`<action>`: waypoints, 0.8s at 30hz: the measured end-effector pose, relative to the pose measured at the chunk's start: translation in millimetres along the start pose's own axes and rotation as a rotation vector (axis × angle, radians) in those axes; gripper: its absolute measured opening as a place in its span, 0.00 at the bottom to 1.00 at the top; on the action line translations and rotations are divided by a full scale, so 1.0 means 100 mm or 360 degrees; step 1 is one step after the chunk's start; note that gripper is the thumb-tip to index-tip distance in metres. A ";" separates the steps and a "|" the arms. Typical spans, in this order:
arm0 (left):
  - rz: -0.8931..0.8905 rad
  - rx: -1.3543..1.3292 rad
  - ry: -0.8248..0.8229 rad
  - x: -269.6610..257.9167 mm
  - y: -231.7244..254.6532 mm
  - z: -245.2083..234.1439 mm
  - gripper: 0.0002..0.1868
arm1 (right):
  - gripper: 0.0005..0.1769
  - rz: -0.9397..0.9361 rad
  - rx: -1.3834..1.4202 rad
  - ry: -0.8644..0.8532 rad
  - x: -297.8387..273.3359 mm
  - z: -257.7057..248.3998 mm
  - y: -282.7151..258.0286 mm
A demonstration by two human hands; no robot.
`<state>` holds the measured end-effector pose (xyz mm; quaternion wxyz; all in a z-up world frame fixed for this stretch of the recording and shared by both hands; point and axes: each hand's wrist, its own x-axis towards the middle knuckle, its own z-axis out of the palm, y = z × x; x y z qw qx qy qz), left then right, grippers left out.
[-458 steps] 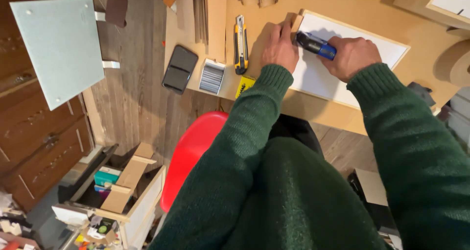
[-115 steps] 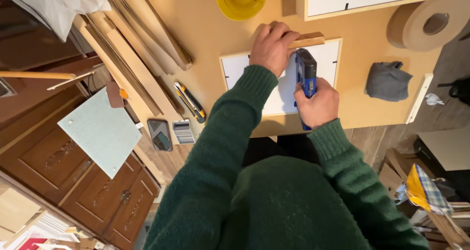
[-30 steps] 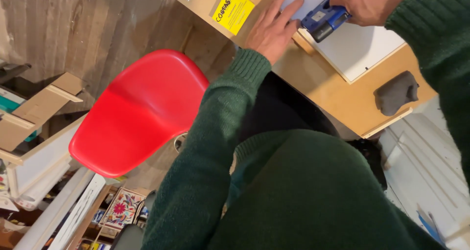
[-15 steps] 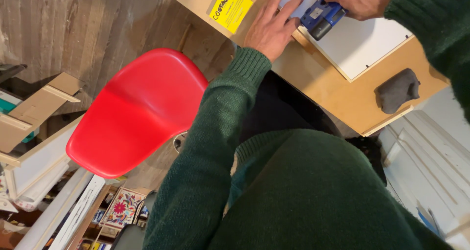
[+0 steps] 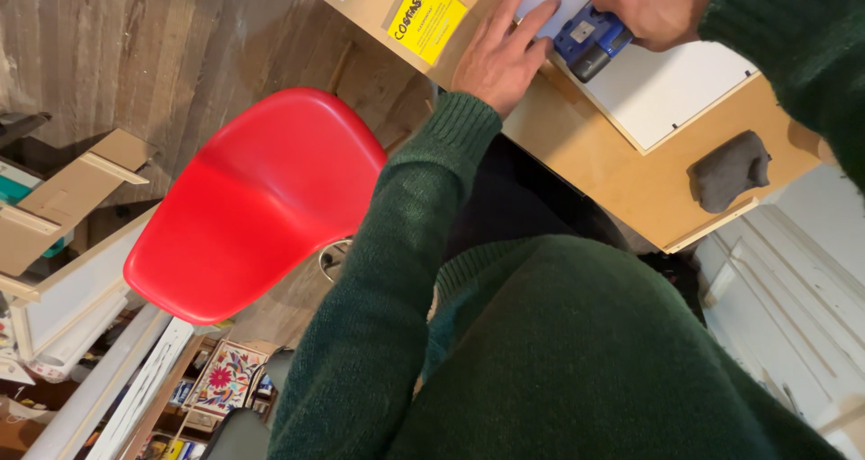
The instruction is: Assemble and secure artwork into a picture frame using wooden spacers and a staple gun.
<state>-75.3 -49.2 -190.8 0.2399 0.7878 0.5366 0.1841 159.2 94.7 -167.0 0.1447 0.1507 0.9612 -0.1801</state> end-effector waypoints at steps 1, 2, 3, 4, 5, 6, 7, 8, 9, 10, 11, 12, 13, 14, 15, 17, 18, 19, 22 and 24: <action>-0.0004 -0.0002 0.0025 0.00 0.00 0.02 0.06 | 0.15 0.0029 -0.0014 -0.0092 0.01 -0.01 0.02; -0.0008 -0.0004 0.0050 -0.01 0.00 0.03 0.06 | 0.15 0.0057 -0.0027 -0.0184 0.02 -0.02 0.03; -0.0007 0.0000 0.0049 0.01 0.03 0.01 0.06 | 0.15 0.0057 -0.0027 -0.0181 0.05 -0.08 0.00; -0.0120 -0.0151 0.0067 0.03 0.05 -0.01 0.09 | 0.16 0.0057 -0.0004 -0.0279 0.07 -0.15 -0.03; -0.0230 -0.0304 0.0088 0.06 0.08 -0.03 0.12 | 0.18 0.0061 0.0017 -0.0378 0.08 -0.22 -0.05; -0.0226 -0.0302 0.0089 0.07 0.06 -0.04 0.12 | 0.18 0.0063 0.0015 -0.0376 0.08 -0.20 -0.02; -0.0200 -0.0284 0.0093 0.07 0.05 -0.06 0.11 | 0.17 0.0066 0.0018 -0.0350 0.07 -0.18 -0.01; -0.0174 -0.0266 0.0096 0.06 0.03 -0.07 0.11 | 0.17 0.0068 0.0021 -0.0325 0.06 -0.16 0.00; -0.0177 -0.0268 0.0092 0.05 0.04 -0.07 0.11 | 0.17 0.0068 0.0025 -0.0327 0.06 -0.15 0.00; -0.0062 -0.0138 0.0107 0.04 0.04 -0.07 0.08 | 0.16 0.0053 0.0034 -0.0322 0.05 -0.14 -0.01; 0.0056 -0.0005 0.0124 0.04 0.03 -0.07 0.05 | 0.15 0.0040 0.0040 -0.0313 0.06 -0.14 0.00; 0.0057 -0.0004 0.0123 0.04 0.03 -0.08 0.05 | 0.15 0.0040 0.0041 -0.0311 0.07 -0.13 0.00; 0.0057 -0.0018 0.0129 0.04 0.03 -0.08 0.05 | 0.14 0.0046 0.0012 -0.0346 0.06 -0.11 0.00; 0.0058 -0.0032 0.0134 0.04 0.04 -0.09 0.05 | 0.14 0.0053 -0.0018 -0.0381 0.06 -0.10 0.00; 0.0056 -0.0030 0.0134 0.04 0.03 -0.08 0.05 | 0.14 0.0051 -0.0018 -0.0380 0.06 -0.09 0.01; 0.0062 -0.0019 0.0116 0.04 0.03 -0.08 0.05 | 0.14 0.0028 -0.0030 -0.0335 0.04 -0.07 0.01; 0.0062 -0.0021 0.0114 0.04 0.03 -0.07 0.05 | 0.14 0.0029 -0.0028 -0.0336 0.04 -0.14 -0.01; 0.0059 -0.0008 0.0100 0.03 0.03 -0.07 0.05 | 0.13 0.0022 -0.0016 -0.0305 0.04 -0.21 -0.04; 0.0059 0.0013 0.0078 0.04 0.02 -0.07 0.05 | 0.11 0.0026 0.0009 -0.0284 0.06 -0.23 -0.03; 0.0056 0.0018 0.0064 0.04 0.03 -0.08 0.05 | 0.09 0.0033 0.0030 -0.0298 0.04 -0.17 -0.01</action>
